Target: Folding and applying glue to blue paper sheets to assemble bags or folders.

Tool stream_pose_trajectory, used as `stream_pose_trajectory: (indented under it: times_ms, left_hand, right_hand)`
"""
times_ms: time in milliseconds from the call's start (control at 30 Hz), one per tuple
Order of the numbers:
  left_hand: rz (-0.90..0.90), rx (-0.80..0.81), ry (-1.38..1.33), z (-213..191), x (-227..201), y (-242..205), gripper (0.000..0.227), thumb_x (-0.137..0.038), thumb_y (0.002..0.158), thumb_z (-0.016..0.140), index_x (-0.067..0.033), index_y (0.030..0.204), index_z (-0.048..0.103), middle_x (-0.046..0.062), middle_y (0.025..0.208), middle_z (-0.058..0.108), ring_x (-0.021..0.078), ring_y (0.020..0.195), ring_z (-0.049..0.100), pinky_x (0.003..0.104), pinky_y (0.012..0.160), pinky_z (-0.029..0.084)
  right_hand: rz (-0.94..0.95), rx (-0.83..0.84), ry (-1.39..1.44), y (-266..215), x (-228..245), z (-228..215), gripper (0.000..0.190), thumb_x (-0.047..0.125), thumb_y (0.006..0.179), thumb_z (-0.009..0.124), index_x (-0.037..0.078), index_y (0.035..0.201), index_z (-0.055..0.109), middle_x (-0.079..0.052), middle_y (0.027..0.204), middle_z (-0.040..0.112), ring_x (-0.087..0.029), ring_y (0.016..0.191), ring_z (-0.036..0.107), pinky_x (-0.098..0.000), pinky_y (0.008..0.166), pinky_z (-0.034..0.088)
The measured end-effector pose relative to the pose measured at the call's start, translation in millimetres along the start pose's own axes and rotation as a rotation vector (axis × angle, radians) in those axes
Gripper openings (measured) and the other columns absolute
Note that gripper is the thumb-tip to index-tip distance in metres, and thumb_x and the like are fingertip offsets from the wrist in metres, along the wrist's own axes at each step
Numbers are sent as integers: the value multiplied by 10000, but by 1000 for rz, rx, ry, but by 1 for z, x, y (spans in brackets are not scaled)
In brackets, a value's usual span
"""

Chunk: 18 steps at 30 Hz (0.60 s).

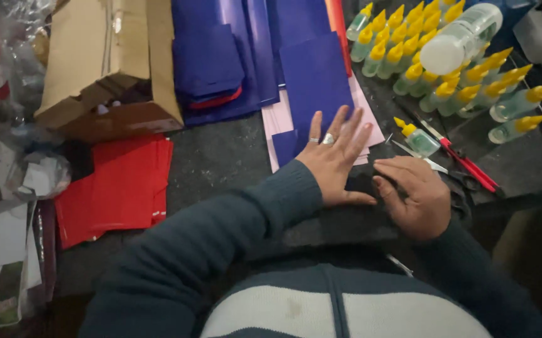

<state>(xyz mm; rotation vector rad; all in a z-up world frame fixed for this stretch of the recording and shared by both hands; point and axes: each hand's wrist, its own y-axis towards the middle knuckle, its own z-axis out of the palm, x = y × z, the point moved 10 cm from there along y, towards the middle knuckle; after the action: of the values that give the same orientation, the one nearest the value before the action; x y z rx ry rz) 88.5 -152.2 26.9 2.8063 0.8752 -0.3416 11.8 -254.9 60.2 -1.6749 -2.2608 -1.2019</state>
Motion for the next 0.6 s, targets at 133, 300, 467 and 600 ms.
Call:
stream_pose_trajectory:
  times_ms: [133,300,467,600]
  left_hand:
    - [-1,-303,-196,-21,40,-10,1143,-739,873,589,6,1620,149,281,1700,121,460,1597,62,636,1254,14]
    - [-103,-522,-535,-107,93,-75,533,-270,1114,525,-13,1568,415,246,1614,459,385,1562,387,462,1297,326]
    - [-14,-399,-275,-69,63,-95,271,-152,957,672,1,1180,695,196,1233,702,356,1171,662,424,1023,520]
    - [51,-277,-200,-49,32,-102,127,-108,915,703,-13,987,748,154,1061,719,290,1001,686,407,890,547]
  right_hand:
    - [59,24,24,-3,-15,4,183,79,926,747,32,1104,736,-148,1142,737,-305,1056,719,-366,949,558]
    - [72,-9,62,1,-9,-2,174,61,951,730,12,1118,732,-159,1113,740,-302,1037,729,-357,937,558]
    - [97,-14,62,4,-6,-3,173,49,953,727,5,1121,733,-165,1112,740,-296,1039,732,-348,930,564]
    - [99,8,28,4,-6,-1,178,43,941,741,10,1117,743,-160,1100,748,-281,1023,743,-340,915,569]
